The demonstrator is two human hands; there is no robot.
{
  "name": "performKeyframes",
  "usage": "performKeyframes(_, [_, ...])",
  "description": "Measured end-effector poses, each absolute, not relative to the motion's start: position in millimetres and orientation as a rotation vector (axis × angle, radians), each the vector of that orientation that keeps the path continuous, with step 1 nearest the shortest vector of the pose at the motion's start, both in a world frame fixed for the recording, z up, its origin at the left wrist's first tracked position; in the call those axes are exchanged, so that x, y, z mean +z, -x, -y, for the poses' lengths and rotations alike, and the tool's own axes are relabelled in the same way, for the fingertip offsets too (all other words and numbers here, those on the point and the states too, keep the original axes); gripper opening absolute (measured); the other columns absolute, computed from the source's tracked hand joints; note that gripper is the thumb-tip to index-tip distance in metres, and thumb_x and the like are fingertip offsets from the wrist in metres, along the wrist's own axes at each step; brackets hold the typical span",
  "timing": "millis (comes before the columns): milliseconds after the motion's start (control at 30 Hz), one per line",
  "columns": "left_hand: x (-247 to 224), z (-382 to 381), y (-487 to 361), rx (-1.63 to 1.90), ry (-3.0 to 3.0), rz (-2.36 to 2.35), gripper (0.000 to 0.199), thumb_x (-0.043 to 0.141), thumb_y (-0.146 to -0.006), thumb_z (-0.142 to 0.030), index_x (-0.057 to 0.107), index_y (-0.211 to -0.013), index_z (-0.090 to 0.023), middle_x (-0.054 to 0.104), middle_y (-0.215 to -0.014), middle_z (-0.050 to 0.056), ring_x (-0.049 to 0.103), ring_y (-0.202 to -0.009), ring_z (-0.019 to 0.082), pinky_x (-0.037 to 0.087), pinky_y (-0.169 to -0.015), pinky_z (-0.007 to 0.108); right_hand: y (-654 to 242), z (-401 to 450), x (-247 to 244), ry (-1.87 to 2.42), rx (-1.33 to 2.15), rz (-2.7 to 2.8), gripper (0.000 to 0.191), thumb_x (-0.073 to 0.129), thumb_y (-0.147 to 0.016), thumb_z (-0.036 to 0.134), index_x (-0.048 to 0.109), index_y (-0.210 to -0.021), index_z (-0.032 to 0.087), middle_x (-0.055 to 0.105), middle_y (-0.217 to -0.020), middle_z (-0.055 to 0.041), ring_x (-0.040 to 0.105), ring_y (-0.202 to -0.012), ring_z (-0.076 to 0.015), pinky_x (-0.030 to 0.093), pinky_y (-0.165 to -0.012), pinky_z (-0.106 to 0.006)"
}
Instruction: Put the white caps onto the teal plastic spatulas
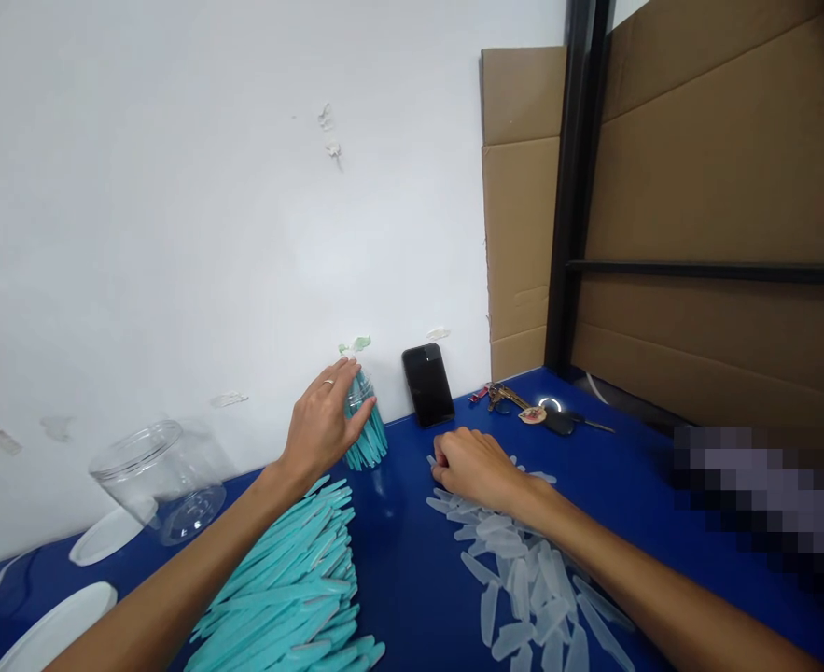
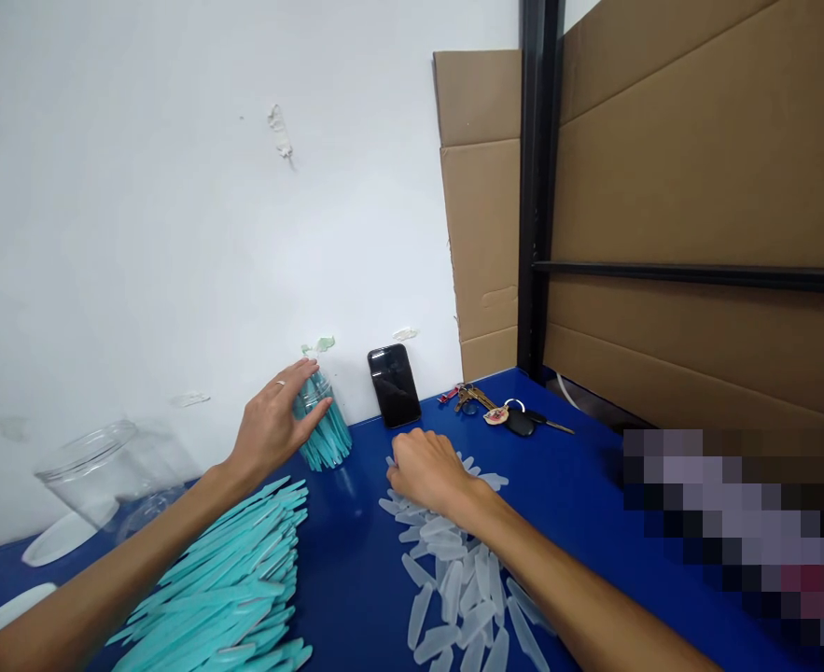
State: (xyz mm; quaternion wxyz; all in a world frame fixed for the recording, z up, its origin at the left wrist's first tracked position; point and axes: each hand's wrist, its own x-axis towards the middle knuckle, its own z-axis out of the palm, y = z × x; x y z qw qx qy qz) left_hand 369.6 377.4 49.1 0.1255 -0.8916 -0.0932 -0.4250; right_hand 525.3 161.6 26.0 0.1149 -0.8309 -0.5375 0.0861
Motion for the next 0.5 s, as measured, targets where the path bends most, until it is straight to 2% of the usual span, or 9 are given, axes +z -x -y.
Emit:
performKeyframes(200, [54, -362, -370, -1.13, 2.578, 0.334, 0.046, 0.075, -0.108, -0.04, 0.065, -0.149, -0.022, 0.067, -0.153, 0.013, 0.07, -0.133, 0.032, 0.062, -0.111, 0.057, -526, -161, 24, 2.411, 0.238, 1.575, 0.017, 0.066, -0.1, 0.019, 0.083, -0.1, 0.018, 0.085, -0.107, -0.014, 0.08, -0.1, -0.0311, 0.037, -0.07, -0.034])
performKeyframes(333, [73, -351, -350, -0.95, 2.562, 0.407, 0.06, 0.076, -0.106, -0.044, 0.058, -0.159, -0.024, 0.054, -0.17, 0.014, 0.058, -0.15, 0.038, 0.052, -0.122, 0.066, -526, -161, 22, 2.415, 0.222, 1.58, 0.018, 0.066, -0.101, 0.018, 0.083, -0.105, 0.017, 0.084, -0.112, -0.0169, 0.08, -0.107, -0.0347, 0.037, -0.071, -0.034])
performKeyframes(433, [93, -359, -310, -0.911, 2.494, 0.651, 0.067, 0.075, -0.106, -0.047, 0.052, -0.165, -0.026, 0.043, -0.178, 0.015, 0.048, -0.159, 0.041, 0.043, -0.128, 0.071, -526, -162, 21, 2.402, 0.237, 1.593, 0.017, 0.065, -0.103, 0.017, 0.083, -0.104, 0.017, 0.085, -0.11, -0.0155, 0.081, -0.101, -0.0318, 0.037, -0.068, -0.033])
performKeyframes(500, [104, -372, -271, -0.888, 2.428, 0.888, 0.067, 0.074, -0.107, -0.046, 0.051, -0.165, -0.025, 0.046, -0.176, 0.015, 0.049, -0.159, 0.041, 0.044, -0.128, 0.07, -526, -163, 21, 2.39, 0.247, 1.593, 0.017, 0.066, -0.103, 0.016, 0.082, -0.103, 0.017, 0.085, -0.11, -0.0151, 0.081, -0.099, -0.0308, 0.037, -0.067, -0.032])
